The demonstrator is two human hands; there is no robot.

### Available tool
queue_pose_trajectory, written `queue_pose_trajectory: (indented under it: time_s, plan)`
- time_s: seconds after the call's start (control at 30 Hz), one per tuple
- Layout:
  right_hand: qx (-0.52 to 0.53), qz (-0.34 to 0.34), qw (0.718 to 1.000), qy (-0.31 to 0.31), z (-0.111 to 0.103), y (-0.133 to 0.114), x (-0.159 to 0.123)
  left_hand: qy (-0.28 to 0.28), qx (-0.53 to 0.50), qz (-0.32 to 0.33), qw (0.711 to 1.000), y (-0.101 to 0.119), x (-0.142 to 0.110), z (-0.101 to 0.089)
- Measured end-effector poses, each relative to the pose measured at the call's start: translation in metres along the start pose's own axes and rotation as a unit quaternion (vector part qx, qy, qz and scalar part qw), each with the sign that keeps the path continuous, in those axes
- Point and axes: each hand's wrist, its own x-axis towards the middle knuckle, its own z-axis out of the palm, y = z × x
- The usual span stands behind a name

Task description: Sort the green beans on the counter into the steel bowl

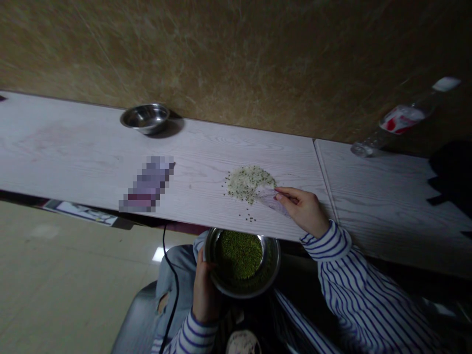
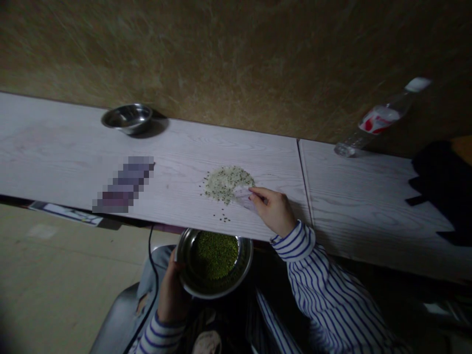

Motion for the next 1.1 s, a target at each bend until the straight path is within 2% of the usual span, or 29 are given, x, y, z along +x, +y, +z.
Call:
queue_pose_trajectory:
  time_s: [0.23,0.5,0.83,1.1]
  plan:
    - [0.008,-0.014,0.999,-0.048,0.009,-0.018,-0.002,0.0,-0.008,-0.003,1.0,0.004,-0.002,0.004]
    - [0.037,-0.005,0.998,-0.045,-0.002,-0.013,-0.009,0.015,-0.007,-0.004,1.0,0.002,-0.001,0.003]
    - [0.022,-0.003,0.998,-0.066,0.001,-0.019,-0.01,-0.005,0.014,0.015,1.0,-0.002,0.003,-0.006]
    - [0.027,-0.016,0.996,-0.082,0.007,-0.028,-0.01,-0.003,0.012,0.011,1.0,-0.001,0.002,-0.003]
